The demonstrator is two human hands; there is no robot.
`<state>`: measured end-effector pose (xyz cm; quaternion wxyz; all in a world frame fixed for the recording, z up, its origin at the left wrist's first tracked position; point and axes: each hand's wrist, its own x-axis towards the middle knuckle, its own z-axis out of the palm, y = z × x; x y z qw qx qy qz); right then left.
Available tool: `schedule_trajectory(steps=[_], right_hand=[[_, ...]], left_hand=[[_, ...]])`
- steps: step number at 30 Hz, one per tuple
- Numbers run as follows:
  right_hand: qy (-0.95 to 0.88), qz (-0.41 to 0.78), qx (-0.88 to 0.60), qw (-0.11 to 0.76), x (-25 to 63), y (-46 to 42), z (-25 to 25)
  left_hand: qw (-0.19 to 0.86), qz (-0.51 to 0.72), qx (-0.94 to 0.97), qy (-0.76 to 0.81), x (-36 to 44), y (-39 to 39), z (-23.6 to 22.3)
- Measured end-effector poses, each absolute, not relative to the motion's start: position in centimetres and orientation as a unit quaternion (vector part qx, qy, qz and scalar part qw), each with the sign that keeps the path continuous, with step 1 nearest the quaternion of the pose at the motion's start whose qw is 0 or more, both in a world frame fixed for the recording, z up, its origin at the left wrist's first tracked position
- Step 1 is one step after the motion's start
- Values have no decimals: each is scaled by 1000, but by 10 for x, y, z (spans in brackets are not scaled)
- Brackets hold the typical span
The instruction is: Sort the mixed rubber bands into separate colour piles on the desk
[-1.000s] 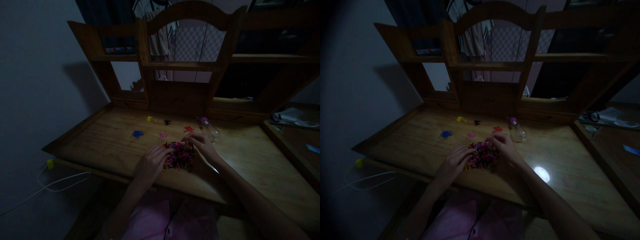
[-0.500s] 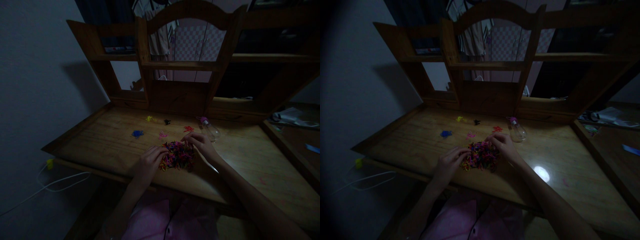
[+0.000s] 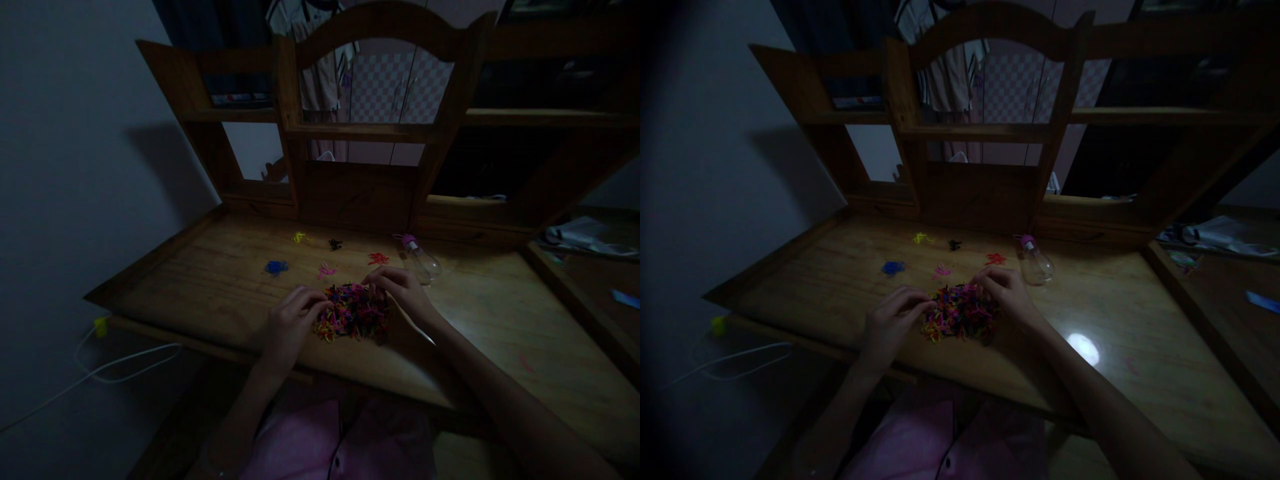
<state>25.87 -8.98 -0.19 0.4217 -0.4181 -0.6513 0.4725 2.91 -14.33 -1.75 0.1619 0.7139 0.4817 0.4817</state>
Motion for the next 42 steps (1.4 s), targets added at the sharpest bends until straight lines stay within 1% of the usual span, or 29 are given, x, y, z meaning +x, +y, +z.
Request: schedule_trajectory(steps=[8, 14, 21, 30, 37, 42], right_hand=[[-660, 463, -419, 418, 260, -88, -5], [-658, 466, -420, 417, 260, -89, -4], [-667, 454, -426, 410, 260, -90, -5], [-744, 396, -386, 376, 252, -102, 8], [-759, 416, -351, 357, 252, -104, 7], [-761, 429, -342, 347, 251, -103, 3]], left_hand=[[147, 496, 709, 480, 27, -142, -18], [169, 497, 706, 476, 28, -142, -17], [243, 509, 679, 469, 35, -147, -15], [286, 533, 626, 492, 61, -155, -23], [353, 562, 558, 498, 70, -151, -27], [382, 564, 537, 498, 73, -152, -23]])
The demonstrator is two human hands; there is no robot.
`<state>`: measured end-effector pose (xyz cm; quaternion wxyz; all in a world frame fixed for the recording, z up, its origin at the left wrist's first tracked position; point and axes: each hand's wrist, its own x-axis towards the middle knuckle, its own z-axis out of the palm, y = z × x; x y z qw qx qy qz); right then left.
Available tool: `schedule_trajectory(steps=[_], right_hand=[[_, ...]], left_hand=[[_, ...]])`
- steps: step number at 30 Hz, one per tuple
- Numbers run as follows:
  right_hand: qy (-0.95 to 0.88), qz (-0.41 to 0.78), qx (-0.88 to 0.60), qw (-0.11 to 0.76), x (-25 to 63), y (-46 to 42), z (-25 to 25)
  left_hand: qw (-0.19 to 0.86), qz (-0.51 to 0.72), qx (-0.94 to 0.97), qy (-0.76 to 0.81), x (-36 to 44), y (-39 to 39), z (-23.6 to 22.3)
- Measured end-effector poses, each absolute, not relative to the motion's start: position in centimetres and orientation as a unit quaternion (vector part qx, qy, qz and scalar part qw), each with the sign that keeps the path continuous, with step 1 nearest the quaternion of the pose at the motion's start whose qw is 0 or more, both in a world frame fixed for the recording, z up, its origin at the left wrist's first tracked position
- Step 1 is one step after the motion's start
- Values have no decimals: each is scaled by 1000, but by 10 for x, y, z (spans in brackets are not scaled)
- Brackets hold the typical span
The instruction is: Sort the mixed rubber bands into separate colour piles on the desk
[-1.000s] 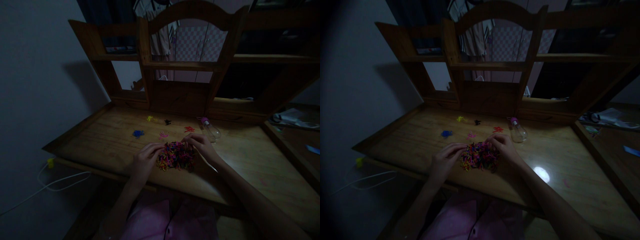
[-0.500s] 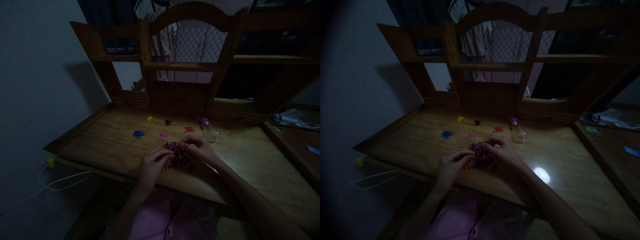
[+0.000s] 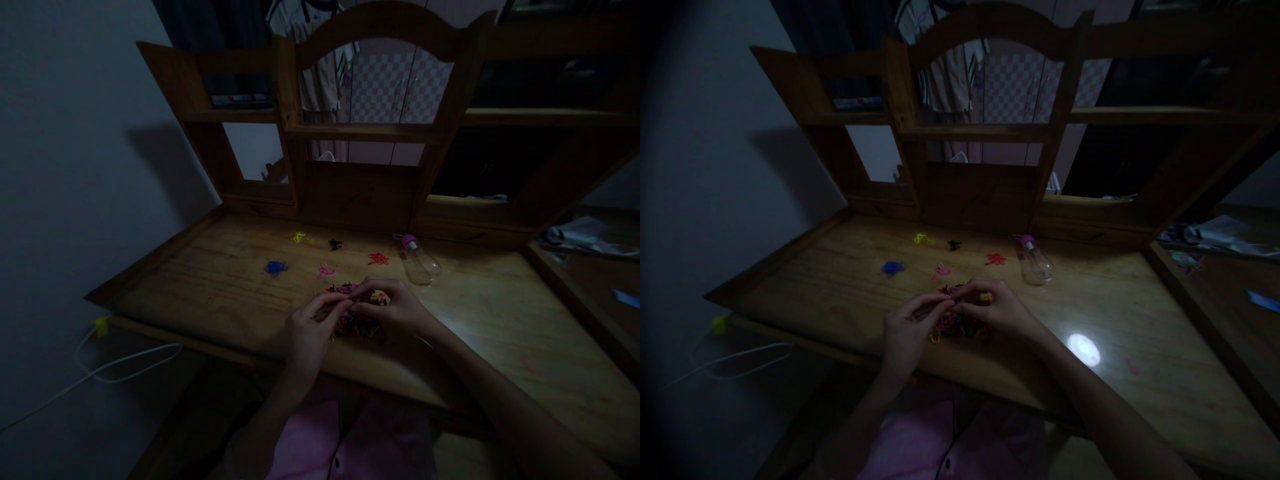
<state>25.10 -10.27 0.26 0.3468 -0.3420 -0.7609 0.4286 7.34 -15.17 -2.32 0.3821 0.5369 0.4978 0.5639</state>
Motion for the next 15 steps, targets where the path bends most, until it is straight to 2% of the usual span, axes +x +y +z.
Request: schedule_trajectory(steps=[7, 15], right_hand=[[-763, 406, -350, 362, 255, -99, 2], [-772, 398, -341, 359, 253, -101, 0]], left_hand=[[438, 563, 521, 469, 74, -154, -22], [429, 573, 518, 468, 73, -154, -20]])
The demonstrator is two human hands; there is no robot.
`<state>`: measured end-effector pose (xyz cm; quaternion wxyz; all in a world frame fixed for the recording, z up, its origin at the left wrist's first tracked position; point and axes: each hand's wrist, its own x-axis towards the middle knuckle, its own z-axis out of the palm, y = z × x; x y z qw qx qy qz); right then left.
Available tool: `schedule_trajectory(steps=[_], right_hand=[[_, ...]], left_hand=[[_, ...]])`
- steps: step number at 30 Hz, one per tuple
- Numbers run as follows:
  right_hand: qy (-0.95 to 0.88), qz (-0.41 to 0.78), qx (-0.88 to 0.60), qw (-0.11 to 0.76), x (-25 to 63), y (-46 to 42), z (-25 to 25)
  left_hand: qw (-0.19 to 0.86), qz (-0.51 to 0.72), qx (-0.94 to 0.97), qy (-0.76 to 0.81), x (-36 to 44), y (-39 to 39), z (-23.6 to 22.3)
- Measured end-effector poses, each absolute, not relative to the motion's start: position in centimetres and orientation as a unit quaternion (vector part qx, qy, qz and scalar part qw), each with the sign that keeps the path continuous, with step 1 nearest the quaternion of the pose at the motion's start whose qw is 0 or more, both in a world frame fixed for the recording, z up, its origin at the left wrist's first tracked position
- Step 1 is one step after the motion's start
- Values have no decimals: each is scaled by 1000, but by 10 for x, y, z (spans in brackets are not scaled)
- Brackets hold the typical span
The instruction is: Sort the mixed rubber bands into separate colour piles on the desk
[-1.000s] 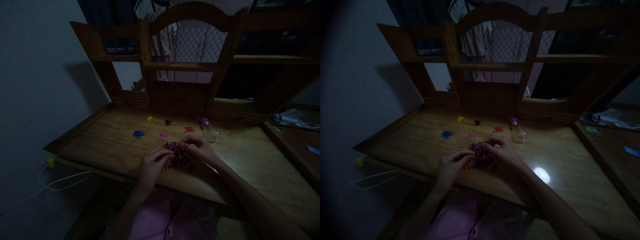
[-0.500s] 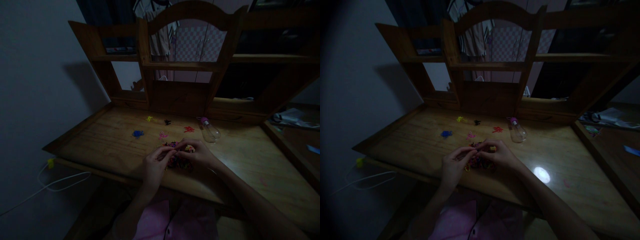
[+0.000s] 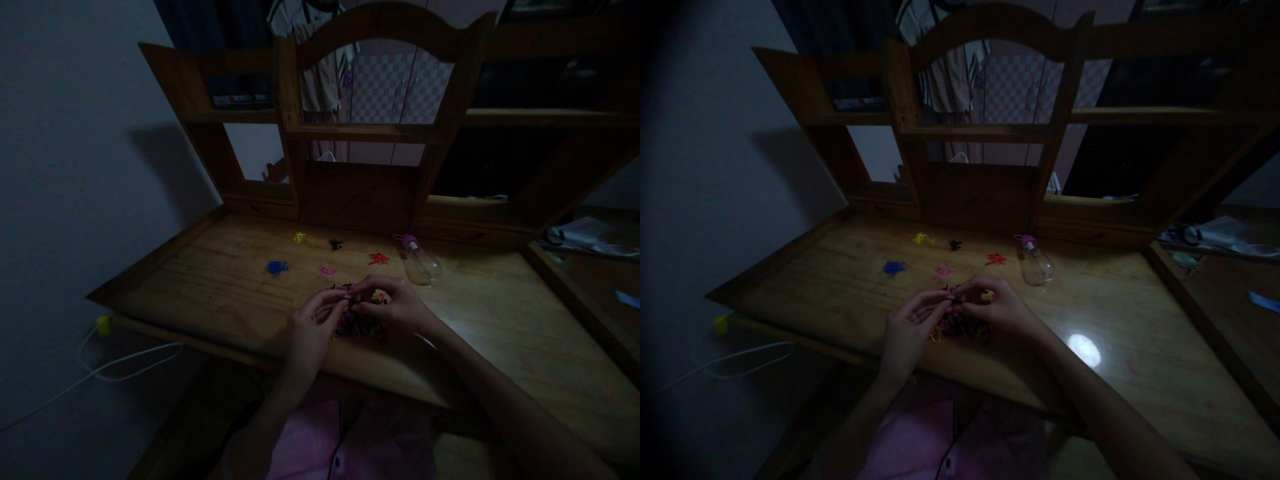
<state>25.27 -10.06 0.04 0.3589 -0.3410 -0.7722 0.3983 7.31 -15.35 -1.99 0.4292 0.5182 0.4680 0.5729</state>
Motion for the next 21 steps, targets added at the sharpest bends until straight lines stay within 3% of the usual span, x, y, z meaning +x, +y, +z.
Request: schedule_trajectory(steps=[21], right_hand=[[-759, 405, -358, 364, 255, -98, 2]], left_hand=[[376, 561, 565, 474, 71, -154, -19]])
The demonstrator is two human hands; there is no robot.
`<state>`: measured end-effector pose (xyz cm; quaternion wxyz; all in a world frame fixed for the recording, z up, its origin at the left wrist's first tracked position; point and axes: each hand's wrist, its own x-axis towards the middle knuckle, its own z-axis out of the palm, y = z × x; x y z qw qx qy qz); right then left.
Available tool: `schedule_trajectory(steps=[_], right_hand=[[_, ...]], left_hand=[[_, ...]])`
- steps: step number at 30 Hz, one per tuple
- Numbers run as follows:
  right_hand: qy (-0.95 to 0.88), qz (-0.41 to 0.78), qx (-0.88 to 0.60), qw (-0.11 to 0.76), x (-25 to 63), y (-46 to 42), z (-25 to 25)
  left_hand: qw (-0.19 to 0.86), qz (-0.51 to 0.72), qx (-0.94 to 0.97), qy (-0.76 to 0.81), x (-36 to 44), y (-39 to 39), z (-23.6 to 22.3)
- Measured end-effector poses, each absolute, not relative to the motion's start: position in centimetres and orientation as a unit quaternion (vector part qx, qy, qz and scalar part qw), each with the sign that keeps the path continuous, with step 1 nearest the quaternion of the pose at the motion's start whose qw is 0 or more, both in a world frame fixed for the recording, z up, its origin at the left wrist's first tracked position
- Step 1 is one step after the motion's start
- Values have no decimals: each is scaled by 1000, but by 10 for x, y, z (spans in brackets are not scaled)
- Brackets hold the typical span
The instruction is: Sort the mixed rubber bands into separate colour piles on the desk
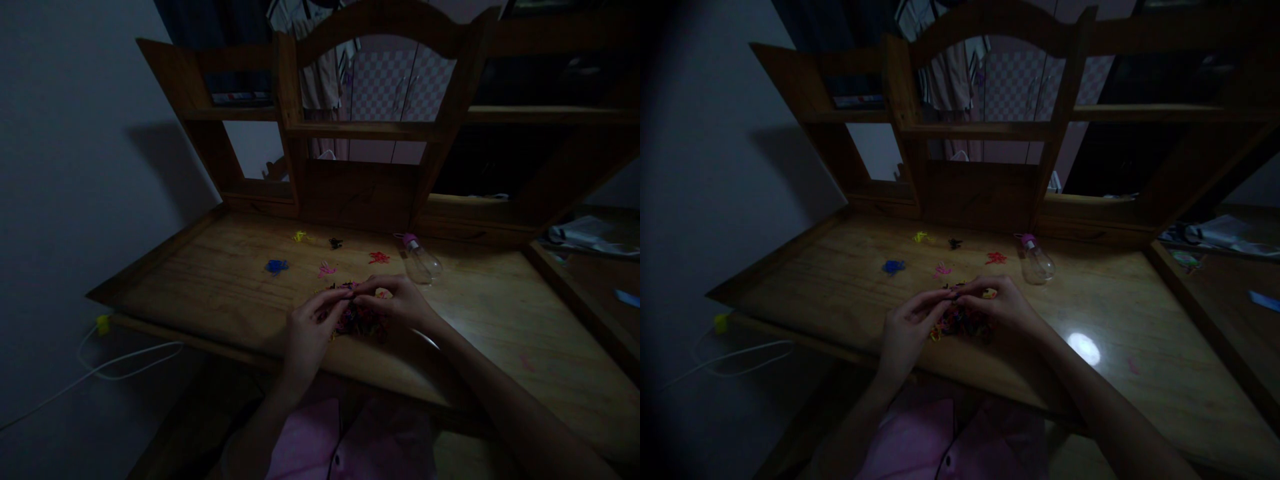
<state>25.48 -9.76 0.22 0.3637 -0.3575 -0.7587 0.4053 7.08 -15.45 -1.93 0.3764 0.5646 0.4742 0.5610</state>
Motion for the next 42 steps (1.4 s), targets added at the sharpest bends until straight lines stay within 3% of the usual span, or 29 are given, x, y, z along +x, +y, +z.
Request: schedule_trajectory(steps=[19, 32, 42], right_hand=[[-760, 404, -361, 360, 255, -97, 0], [-746, 411, -381, 360, 252, -102, 8], [-683, 428, -432, 405, 258, -95, -2]], left_hand=[[199, 528, 672, 479, 69, -156, -12], [205, 525, 674, 478, 64, -153, -12], [119, 507, 653, 550, -5, -122, -15]])
